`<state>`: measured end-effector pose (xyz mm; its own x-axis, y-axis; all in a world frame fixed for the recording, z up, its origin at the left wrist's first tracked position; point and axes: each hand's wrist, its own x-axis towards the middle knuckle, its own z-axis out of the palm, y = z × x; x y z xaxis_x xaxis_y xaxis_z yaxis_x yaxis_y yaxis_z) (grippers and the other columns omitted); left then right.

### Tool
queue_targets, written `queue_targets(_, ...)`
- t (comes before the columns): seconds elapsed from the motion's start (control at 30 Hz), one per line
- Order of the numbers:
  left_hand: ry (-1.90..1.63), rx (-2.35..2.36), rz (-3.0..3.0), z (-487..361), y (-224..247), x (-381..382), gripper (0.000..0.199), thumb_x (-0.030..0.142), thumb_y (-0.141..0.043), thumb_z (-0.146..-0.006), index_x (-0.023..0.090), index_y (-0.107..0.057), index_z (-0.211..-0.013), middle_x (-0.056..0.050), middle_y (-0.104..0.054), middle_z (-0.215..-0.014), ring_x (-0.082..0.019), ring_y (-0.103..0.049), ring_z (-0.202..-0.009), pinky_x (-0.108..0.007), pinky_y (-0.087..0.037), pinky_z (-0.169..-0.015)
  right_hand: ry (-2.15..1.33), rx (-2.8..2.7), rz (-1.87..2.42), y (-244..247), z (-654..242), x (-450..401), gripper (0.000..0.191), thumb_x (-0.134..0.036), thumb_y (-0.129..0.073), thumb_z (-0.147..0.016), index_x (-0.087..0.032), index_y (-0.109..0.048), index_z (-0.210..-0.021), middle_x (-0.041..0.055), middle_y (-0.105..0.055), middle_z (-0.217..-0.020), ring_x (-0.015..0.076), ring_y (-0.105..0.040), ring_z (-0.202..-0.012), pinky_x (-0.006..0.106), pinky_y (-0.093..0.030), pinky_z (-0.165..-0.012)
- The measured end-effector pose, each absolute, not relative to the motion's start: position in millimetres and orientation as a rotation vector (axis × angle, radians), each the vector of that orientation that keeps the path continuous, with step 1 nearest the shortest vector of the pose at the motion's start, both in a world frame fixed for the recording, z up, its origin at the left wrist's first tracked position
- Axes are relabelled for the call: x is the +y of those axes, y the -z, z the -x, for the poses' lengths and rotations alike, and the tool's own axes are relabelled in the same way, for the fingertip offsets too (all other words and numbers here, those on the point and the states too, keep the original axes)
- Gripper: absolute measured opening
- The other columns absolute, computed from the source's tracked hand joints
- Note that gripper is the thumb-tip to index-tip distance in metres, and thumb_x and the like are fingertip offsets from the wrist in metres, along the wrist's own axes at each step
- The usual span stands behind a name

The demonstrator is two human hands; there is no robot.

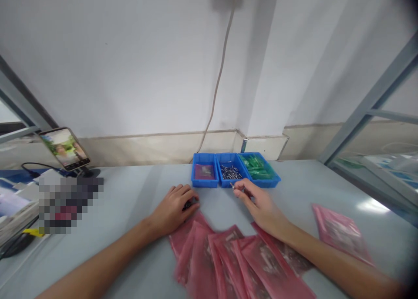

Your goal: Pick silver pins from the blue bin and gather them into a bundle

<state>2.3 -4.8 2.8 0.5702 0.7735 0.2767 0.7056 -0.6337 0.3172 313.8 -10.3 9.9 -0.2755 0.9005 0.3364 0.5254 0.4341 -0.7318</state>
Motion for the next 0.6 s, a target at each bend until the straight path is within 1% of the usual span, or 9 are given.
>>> queue_targets(0.1, -0.579, 1.249, -2.628, -1.8, -1.7, -4.8, 0.010, 0.032, -0.059, -0.108, 0.024, -0.065, -0.111, -0.004, -0.067, -0.108, -0.025, -0.059, -0.101, -0.042, -0.044, -0.092, -0.664, -1.944, 1.158, -9.8, -314.4, -9.1, 0.024, -0.039, -0.043, -0.112, -0.026, -0.062, -0.106, 0.0030, -0.070, -0.099, 0.0238, -0.065, -0.095, 0.035, -0.048, -0.085)
queue_targets(0.17, -0.584, 1.244, -2.630, -1.8, -1.0, -4.6, 0.011, 0.032, -0.059, -0.108, 0.024, -0.065, -0.111, -0.004, -0.067, -0.108, -0.025, -0.059, -0.100, -0.042, -0.044, -0.092, -0.668, -1.947, 1.134, -10.0, -314.3, -9.5, 0.023, -0.038, -0.043, -0.112, -0.026, -0.062, -0.108, 0.0029, -0.069, -0.097, 0.0238, -0.065, -0.095, 0.036, -0.047, -0.088)
queue_targets(0.23, -0.589, 1.240, -2.633, -2.0, -0.8, -4.4, 0.010, 0.032, -0.059, -0.108, 0.024, -0.065, -0.111, -0.004, -0.067, -0.108, -0.025, -0.059, -0.100, -0.042, -0.044, -0.092, -0.662, -1.935, 1.152, -10.5, -314.1, -10.7, 0.021, -0.039, -0.045, -0.111, -0.026, -0.062, -0.109, 0.0021, -0.067, -0.096, 0.0226, -0.063, -0.089, 0.035, -0.047, -0.083)
queue_targets(0.3, -0.585, 1.241, -2.633, -2.4, -0.7, -4.1, 0.009, 0.031, -0.060, -0.107, 0.024, -0.065, -0.111, -0.004, -0.067, -0.108, -0.025, -0.059, -0.100, -0.042, -0.044, -0.092, -0.652, -1.905, 1.196, -11.0, -314.2, -11.8, 0.020, -0.042, -0.049, -0.110, -0.027, -0.061, -0.108, 0.0008, -0.065, -0.093, 0.0205, -0.058, -0.078, 0.033, -0.045, -0.072)
queue_targets(0.4, -0.582, 1.242, -2.632, -2.7, -0.4, -3.6, 0.008, 0.030, -0.060, -0.107, 0.024, -0.065, -0.111, -0.004, -0.067, -0.108, -0.025, -0.059, -0.100, -0.041, -0.044, -0.092, -0.642, -1.859, 1.249, -11.0, -315.1, -11.8, 0.019, -0.045, -0.055, -0.107, -0.027, -0.059, -0.103, -0.0024, -0.059, -0.081, 0.0178, -0.049, -0.065, 0.031, -0.039, -0.062)
queue_targets(0.43, -0.585, 1.241, -2.633, -2.5, -0.1, -3.5, 0.008, 0.030, -0.061, -0.107, 0.024, -0.065, -0.111, -0.004, -0.067, -0.108, -0.025, -0.059, -0.101, -0.041, -0.044, -0.092, -0.632, -1.846, 1.255, -10.9, -315.4, -11.4, 0.019, -0.045, -0.056, -0.106, -0.027, -0.059, -0.102, -0.0034, -0.056, -0.077, 0.0176, -0.048, -0.063, 0.030, -0.039, -0.061)
queue_targets(0.5, -0.594, 1.237, -2.634, -2.2, 0.3, -3.4, 0.009, 0.030, -0.060, -0.107, 0.024, -0.065, -0.110, -0.004, -0.067, -0.108, -0.025, -0.059, -0.100, -0.041, -0.044, -0.092, -0.607, -1.829, 1.247, -11.1, -315.9, -10.4, 0.018, -0.044, -0.059, -0.105, -0.026, -0.058, -0.100, -0.0039, -0.053, -0.075, 0.0175, -0.047, -0.063, 0.030, -0.039, -0.061)
queue_targets(0.6, -0.599, 1.235, -2.634, -2.1, 0.2, -3.5, 0.010, 0.031, -0.059, -0.107, 0.024, -0.066, -0.110, -0.005, -0.067, -0.108, -0.025, -0.059, -0.100, -0.041, -0.044, -0.092, -0.560, -1.837, 1.196, -12.5, -315.9, -9.7, 0.017, -0.041, -0.061, -0.104, -0.025, -0.058, -0.097, -0.0019, -0.055, -0.083, 0.0173, -0.048, -0.066, 0.031, -0.041, -0.064)
